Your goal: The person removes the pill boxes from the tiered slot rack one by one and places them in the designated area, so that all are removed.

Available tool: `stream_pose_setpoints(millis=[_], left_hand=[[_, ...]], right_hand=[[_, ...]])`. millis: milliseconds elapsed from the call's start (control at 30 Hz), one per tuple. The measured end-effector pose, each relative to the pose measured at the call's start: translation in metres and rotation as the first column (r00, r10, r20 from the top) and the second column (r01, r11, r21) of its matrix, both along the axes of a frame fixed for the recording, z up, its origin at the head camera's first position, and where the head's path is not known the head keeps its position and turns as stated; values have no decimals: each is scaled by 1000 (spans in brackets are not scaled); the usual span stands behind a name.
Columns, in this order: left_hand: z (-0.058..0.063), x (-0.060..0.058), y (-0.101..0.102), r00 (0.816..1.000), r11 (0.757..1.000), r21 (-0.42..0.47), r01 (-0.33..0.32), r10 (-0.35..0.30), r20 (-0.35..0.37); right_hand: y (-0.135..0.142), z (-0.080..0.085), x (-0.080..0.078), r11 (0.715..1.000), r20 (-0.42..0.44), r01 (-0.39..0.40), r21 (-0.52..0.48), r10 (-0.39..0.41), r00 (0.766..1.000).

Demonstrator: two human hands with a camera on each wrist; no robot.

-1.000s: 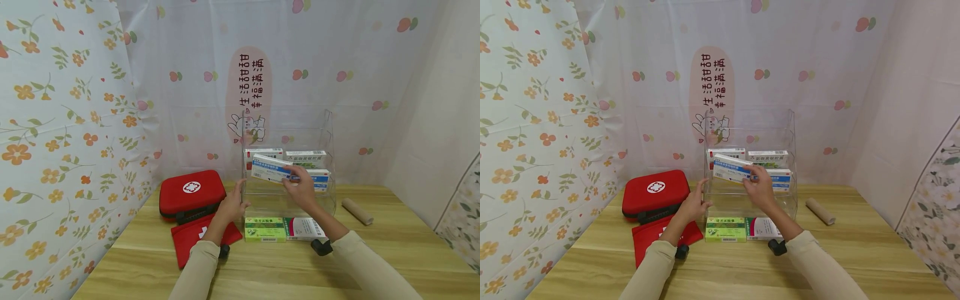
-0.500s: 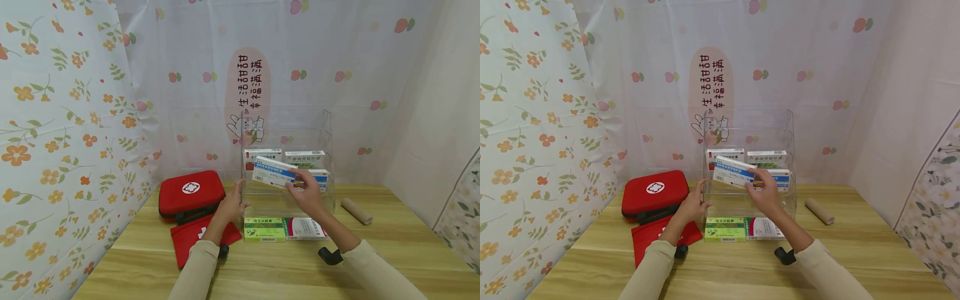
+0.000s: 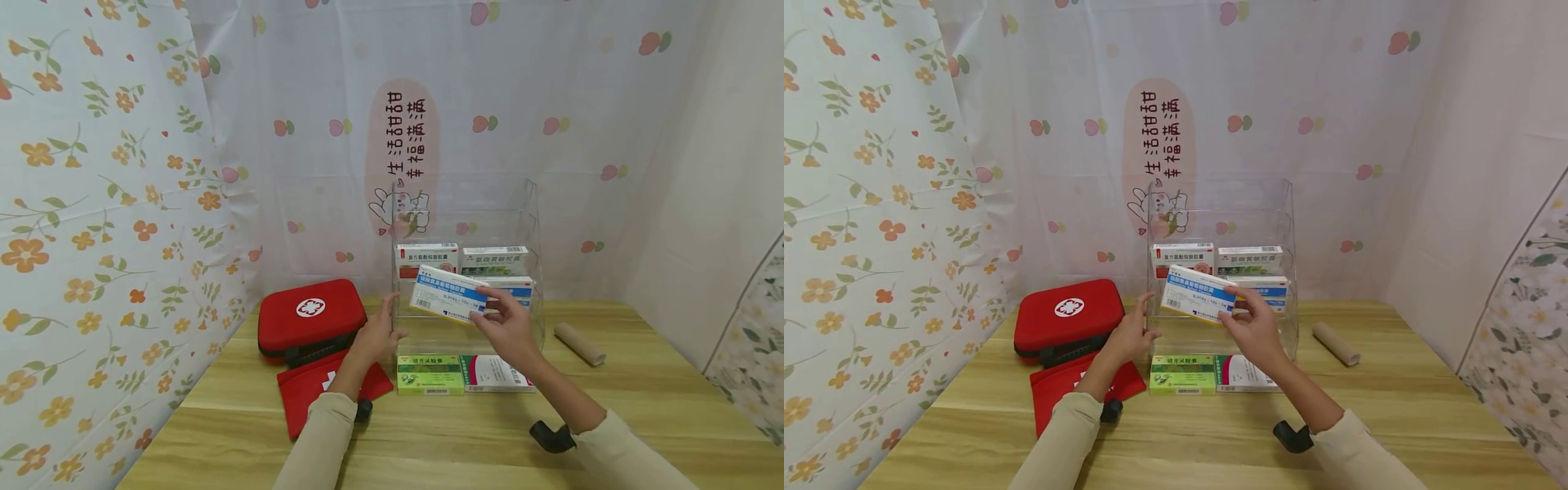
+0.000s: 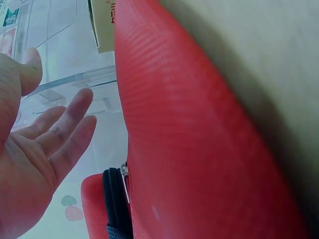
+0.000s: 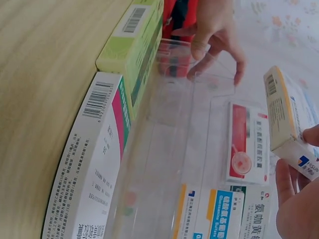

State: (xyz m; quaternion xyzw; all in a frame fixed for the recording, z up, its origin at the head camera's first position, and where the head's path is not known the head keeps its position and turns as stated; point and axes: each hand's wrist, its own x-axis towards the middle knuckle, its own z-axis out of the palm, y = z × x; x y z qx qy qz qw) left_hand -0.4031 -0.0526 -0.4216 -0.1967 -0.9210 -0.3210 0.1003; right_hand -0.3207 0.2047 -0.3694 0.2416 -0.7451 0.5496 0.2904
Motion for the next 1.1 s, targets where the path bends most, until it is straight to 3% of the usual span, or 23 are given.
stream_pose_setpoints(millis=[400, 567, 1100], left_hand=[[0, 1, 1, 1000, 1000, 13, 8, -8, 7], [-1, -1, 2, 1000, 1000, 4, -4, 4, 8], [2, 1, 3, 997, 1000, 8, -27, 26, 71]], right_hand=[[10, -10, 14, 996, 88, -93, -1, 92, 992], [10, -9, 24, 995, 157, -97, -6, 97, 983], [15, -19, 47, 985, 247, -147, 91, 121, 962]])
